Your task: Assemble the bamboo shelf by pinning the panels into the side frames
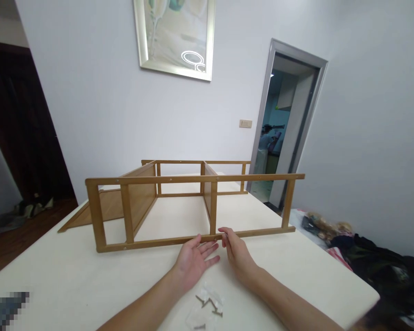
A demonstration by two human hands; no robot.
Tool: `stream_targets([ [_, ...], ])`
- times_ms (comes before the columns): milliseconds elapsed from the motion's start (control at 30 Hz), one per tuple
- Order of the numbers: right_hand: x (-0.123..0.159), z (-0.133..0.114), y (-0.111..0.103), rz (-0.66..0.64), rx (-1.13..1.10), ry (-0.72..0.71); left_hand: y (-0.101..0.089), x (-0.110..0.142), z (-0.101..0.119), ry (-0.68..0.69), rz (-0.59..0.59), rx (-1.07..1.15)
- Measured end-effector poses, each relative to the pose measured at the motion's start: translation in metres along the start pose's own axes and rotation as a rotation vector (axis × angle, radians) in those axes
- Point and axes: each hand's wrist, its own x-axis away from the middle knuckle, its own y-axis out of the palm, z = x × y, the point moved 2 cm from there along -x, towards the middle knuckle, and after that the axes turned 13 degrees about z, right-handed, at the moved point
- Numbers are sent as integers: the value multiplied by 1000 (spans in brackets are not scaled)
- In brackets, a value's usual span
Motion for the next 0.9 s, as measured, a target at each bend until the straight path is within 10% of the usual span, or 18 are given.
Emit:
stream_targets([
  [167,14,-2,1,33,-8,40,1,-3,4,17,-48,-27],
  [367,16,-13,-10,189,11,-260,0,-5,3,15,-39,-10],
  [567,19,-14,-20,156,-52,-126,3,-4,-2,52,40,20],
  [767,47,-38,-38,349,-99,220,0,4,-2,74,47,25],
  [900,65,-50,-44,452,-30,212,0,12,-6,73,-40,-44],
])
